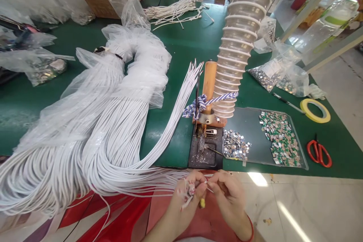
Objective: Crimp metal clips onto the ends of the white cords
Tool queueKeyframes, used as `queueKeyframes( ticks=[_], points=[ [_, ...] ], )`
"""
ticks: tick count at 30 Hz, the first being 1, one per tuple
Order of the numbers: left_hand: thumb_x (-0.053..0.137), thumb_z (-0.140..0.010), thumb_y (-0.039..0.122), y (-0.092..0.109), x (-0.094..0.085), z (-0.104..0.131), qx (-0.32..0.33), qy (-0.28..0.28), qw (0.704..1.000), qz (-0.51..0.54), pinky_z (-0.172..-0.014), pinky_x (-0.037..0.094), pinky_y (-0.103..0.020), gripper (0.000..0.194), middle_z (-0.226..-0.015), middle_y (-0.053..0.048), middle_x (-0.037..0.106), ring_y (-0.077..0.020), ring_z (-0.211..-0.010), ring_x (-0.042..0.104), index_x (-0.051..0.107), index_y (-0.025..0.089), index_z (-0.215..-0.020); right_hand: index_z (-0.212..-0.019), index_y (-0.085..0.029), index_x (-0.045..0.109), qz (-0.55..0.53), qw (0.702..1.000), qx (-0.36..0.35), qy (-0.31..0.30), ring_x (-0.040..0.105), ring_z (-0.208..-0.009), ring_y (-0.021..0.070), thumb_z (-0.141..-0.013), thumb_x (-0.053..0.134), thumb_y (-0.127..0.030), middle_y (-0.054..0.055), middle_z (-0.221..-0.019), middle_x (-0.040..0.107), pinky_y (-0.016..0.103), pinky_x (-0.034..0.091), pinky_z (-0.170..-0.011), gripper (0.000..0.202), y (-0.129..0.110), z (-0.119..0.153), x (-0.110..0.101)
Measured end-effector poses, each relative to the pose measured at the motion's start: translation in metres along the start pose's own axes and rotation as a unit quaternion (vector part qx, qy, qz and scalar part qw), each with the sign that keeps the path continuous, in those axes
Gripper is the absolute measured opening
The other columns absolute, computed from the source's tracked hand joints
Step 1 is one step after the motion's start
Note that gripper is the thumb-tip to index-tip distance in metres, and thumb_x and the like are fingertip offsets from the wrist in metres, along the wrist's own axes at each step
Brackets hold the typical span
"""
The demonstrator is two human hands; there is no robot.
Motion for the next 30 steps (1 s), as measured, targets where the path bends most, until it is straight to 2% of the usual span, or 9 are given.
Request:
queueKeyframes(
  ticks=[3, 5, 8, 11, 14, 16, 18, 24, 30],
  points=[
    [0.058, -0.088, 0.06, 0.002, -0.008, -0.001, 0.042, 0.013, 0.996, -0.074, -0.044, 0.033, -0.02, 0.045, -0.045, 0.006, 0.048, -0.0097, -0.04, 0.042, 0.06, 0.019, -0.07, -0.07, -0.02, 0.063, -0.108, 0.986, 0.124, -0.017, 0.04, -0.044, 0.0103, -0.092, 0.062, -0.04, -0.005, -0.053, 0.05, 0.021, 0.032, -0.041, 0.03, 0.014, 0.004, 0.007],
    [0.061, -0.089, 0.049, 0.006, -0.013, -0.001, 0.062, 0.016, 0.989, -0.132, -0.048, 0.038, -0.021, 0.035, -0.049, 0.003, 0.057, -0.0113, -0.043, 0.05, 0.067, 0.018, -0.073, -0.072, -0.019, 0.063, -0.164, 0.967, 0.193, -0.039, 0.041, -0.047, 0.0102, -0.09, 0.063, -0.048, -0.004, -0.055, 0.05, 0.02, 0.034, -0.043, 0.034, 0.022, 0.007, 0.013],
    [0.065, -0.089, 0.036, 0.016, -0.019, -0.001, 0.096, 0.016, 0.98, -0.172, -0.057, 0.046, -0.023, 0.022, -0.06, -0.001, 0.07, -0.0152, -0.054, 0.062, 0.075, 0.019, -0.078, -0.073, -0.018, 0.064, -0.182, 0.953, 0.229, -0.083, 0.042, -0.049, 0.0105, -0.089, 0.063, -0.052, -0.004, -0.057, 0.049, 0.021, 0.035, -0.045, 0.037, 0.026, 0.008, 0.016],
    [0.067, -0.087, 0.031, 0.025, -0.024, -0.002, 0.104, 0.002, 0.981, -0.164, -0.069, 0.052, -0.027, 0.017, -0.078, -0.005, 0.078, -0.0199, -0.072, 0.071, 0.08, 0.021, -0.082, -0.076, -0.019, 0.068, -0.112, 0.973, 0.172, -0.109, 0.043, -0.05, 0.0111, -0.092, 0.061, -0.042, -0.003, -0.059, 0.049, 0.022, 0.035, -0.046, 0.029, 0.022, 0.001, 0.006],
    [0.069, -0.085, 0.028, 0.032, -0.035, -0.008, 0.099, 0.013, 0.985, -0.142, -0.081, 0.054, -0.031, 0.015, -0.095, -0.009, 0.079, -0.0231, -0.087, 0.073, 0.081, 0.021, -0.082, -0.083, -0.022, 0.069, 0.018, 0.993, 0.09, -0.069, 0.048, -0.056, 0.0134, -0.093, 0.061, -0.028, -0.001, -0.067, 0.054, 0.024, 0.04, -0.051, 0.015, 0.017, -0.016, -0.019],
    [0.07, -0.082, 0.025, 0.035, -0.044, -0.014, 0.1, 0.035, 0.984, -0.14, -0.082, 0.054, -0.032, 0.013, -0.096, -0.009, 0.077, -0.0227, -0.086, 0.072, 0.081, 0.02, -0.077, -0.087, -0.022, 0.068, 0.096, 0.994, 0.046, -0.034, 0.052, -0.062, 0.0157, -0.093, 0.059, -0.024, 0.001, -0.074, 0.057, 0.026, 0.043, -0.056, 0.011, 0.017, -0.029, -0.035],
    [0.069, -0.081, 0.022, 0.039, -0.05, -0.02, 0.11, 0.047, 0.983, -0.142, -0.082, 0.054, -0.032, 0.013, -0.093, -0.009, 0.075, -0.0212, -0.083, 0.07, 0.08, 0.02, -0.074, -0.091, -0.022, 0.067, 0.147, 0.988, 0.021, -0.031, 0.056, -0.068, 0.0178, -0.094, 0.056, -0.022, 0.003, -0.079, 0.06, 0.027, 0.045, -0.059, 0.011, 0.022, -0.04, -0.043],
    [0.067, -0.082, 0.016, 0.05, -0.046, -0.034, 0.154, 0.004, 0.981, -0.116, -0.078, 0.054, -0.029, 0.014, -0.084, -0.007, 0.072, -0.0183, -0.079, 0.068, 0.075, 0.016, -0.071, -0.092, -0.023, 0.065, 0.237, 0.97, -0.01, -0.061, 0.061, -0.083, 0.0243, -0.092, 0.056, -0.018, 0.006, -0.088, 0.065, 0.035, 0.049, -0.073, 0.01, 0.032, -0.057, -0.04],
    [0.065, -0.083, 0.015, 0.048, -0.041, -0.035, 0.166, 0.008, 0.98, -0.113, -0.073, 0.054, -0.027, 0.013, -0.084, -0.006, 0.072, -0.0178, -0.078, 0.069, 0.074, 0.016, -0.072, -0.085, -0.023, 0.061, 0.232, 0.971, 0.018, -0.062, 0.06, -0.082, 0.0225, -0.093, 0.057, -0.02, 0.003, -0.086, 0.067, 0.034, 0.046, -0.074, 0.01, 0.034, -0.058, -0.043]
  ],
)
Point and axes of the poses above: each hand's wrist, its own z-axis away from the middle knuckle, its own x-axis out of the palm, y = z × x, the point moved 7 cm from there along -z, towards the middle knuckle
